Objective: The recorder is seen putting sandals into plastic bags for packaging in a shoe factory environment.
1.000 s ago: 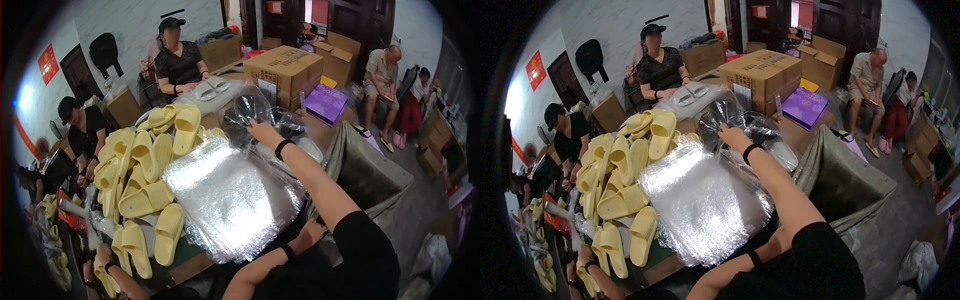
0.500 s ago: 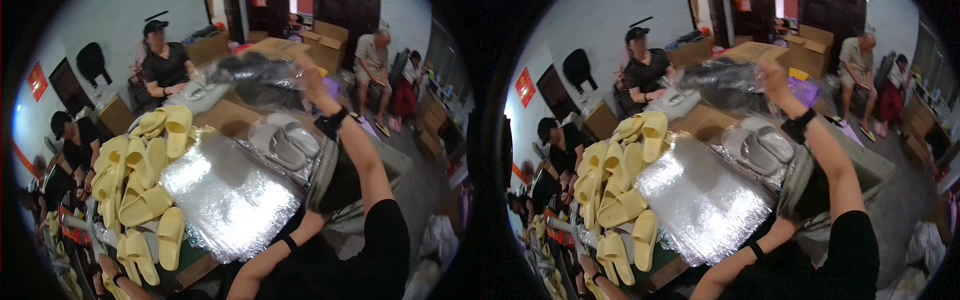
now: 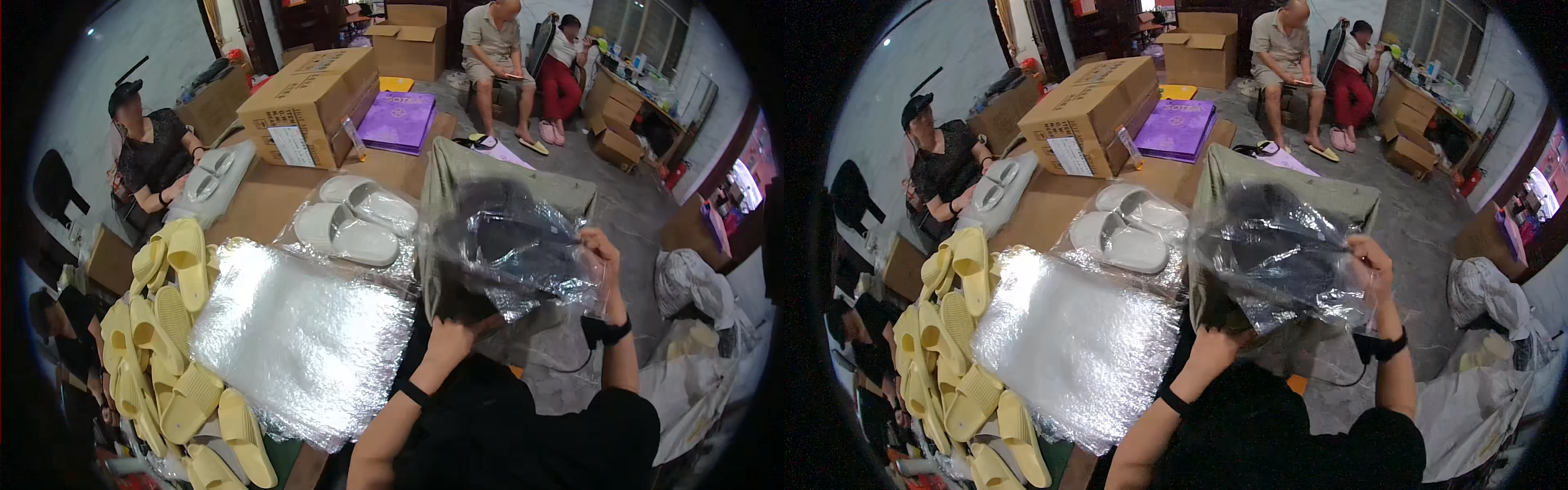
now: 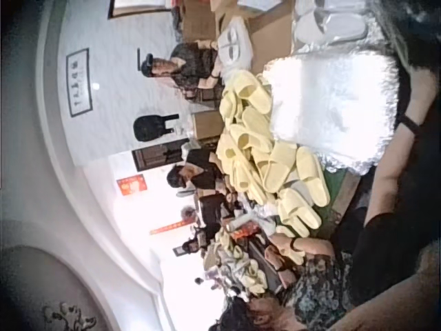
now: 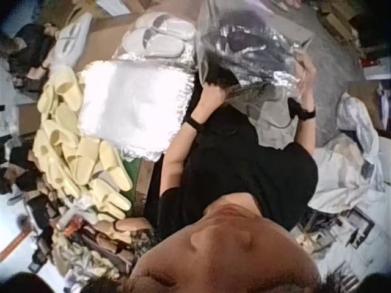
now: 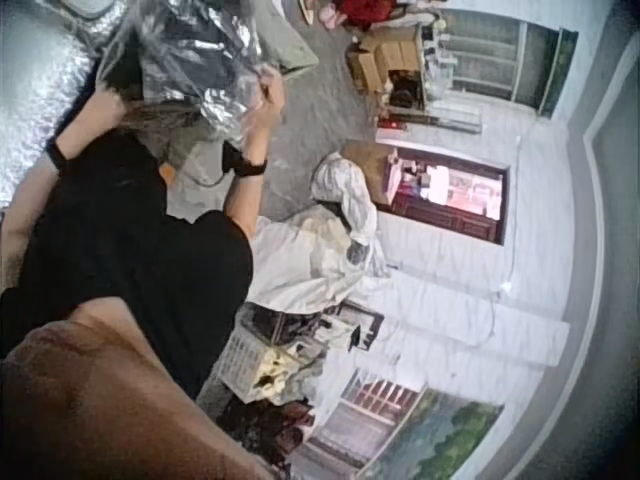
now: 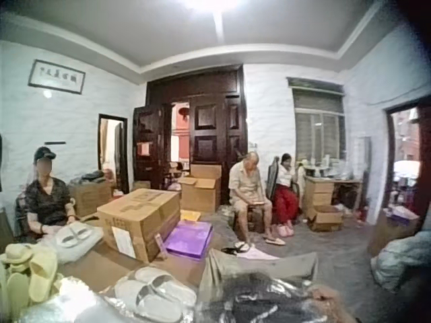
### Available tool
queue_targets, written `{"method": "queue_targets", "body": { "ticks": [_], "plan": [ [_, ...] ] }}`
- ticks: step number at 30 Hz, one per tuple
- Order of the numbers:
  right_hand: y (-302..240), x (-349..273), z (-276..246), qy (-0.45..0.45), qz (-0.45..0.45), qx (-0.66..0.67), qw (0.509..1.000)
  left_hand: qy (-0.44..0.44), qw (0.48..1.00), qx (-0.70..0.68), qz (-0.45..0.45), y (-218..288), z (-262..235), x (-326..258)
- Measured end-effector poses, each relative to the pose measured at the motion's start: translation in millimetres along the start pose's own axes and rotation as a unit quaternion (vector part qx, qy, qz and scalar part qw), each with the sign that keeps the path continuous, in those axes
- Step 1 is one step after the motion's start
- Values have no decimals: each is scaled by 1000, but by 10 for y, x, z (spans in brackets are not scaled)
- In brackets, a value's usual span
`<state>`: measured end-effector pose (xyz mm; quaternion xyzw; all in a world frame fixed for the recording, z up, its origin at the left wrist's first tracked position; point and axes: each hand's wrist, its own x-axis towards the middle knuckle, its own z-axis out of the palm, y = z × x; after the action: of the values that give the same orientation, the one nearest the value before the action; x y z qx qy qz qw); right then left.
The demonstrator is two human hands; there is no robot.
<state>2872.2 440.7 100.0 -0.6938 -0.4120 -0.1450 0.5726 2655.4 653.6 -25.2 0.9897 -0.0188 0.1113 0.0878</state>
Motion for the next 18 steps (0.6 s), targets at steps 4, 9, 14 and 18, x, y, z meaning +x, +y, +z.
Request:
{"method": "queue_targets", "body": {
  "ticks": [4, 9, 14, 18],
  "plan": [
    [-84, 55, -216, -198, 80, -71, 974, -51, 998, -5, 25, 113, -5, 0],
    [341, 242, 111, -249, 153, -228, 929, -30, 999, 7, 32, 321, -108, 120],
    [-88, 561, 1301, -314, -46, -218, 923, -70, 996, 43, 35, 231, -23, 44],
    [-228, 367, 2496, -377, -228, -205, 874, -56, 997, 46, 28, 227, -78, -11]
  ]
}}
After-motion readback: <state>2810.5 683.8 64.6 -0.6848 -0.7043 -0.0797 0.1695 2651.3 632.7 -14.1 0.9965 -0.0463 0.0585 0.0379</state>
